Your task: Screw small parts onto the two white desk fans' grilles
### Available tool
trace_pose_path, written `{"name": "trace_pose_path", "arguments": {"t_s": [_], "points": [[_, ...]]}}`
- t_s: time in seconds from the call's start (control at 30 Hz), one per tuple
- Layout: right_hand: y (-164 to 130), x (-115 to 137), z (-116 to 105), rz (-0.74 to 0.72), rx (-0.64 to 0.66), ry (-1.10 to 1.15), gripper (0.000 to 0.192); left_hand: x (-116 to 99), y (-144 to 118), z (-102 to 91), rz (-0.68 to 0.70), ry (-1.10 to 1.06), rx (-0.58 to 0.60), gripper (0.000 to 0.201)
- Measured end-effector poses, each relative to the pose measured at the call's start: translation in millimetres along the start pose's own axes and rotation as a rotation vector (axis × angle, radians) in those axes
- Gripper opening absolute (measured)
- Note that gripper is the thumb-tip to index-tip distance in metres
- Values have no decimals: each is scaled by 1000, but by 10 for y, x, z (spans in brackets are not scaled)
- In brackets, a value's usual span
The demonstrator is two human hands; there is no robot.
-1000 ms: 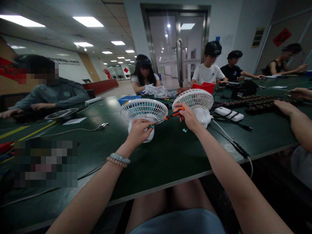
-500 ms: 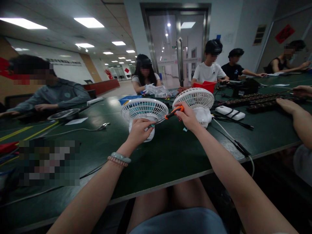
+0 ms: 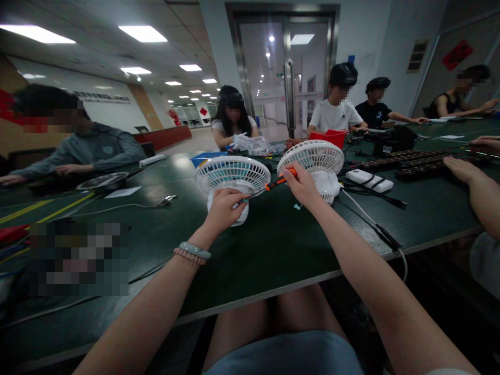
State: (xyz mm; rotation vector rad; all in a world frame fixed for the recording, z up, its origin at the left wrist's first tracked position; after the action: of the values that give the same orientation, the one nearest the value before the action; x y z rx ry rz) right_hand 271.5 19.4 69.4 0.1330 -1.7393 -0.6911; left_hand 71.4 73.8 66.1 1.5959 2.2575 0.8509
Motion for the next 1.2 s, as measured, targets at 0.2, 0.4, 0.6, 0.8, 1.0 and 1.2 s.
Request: {"name": "trace_pose_path", "arguments": {"t_s": [0.2,0.4,0.6,0.8,1.0,1.2], "points": [[-7,1,-31,-12,5,62,21,-6,2,-4,-5,8,-14,26],[-27,24,-61,-37,-52,2,24,6,1,6,1,9,-19,26],[-60,73,-25,-29,-69,-12,31,-2,-2,2,-7,15,-17,27],[-51,68,-14,-36,11,75,26,-20,4,-16,-9,17,-20,26],[-39,16,-32,34,-5,79,31,-11,6,-3,-29,0,-2,27],[-49,31,-49,39,-50,48,42,-2,3,4,-39,-1,2,27]]}}
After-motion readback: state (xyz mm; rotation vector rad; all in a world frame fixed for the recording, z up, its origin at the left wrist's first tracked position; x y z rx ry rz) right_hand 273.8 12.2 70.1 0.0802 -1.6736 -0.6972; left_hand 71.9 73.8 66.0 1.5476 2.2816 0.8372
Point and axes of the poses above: each hand's wrist, its own y-axis towards the middle knuckle, its own z-axis out of the palm, x = y × z, the point moved 8 cm from there along y, towards the middle knuckle, and after that the axes turned 13 degrees about z, right-handed, at the moved point
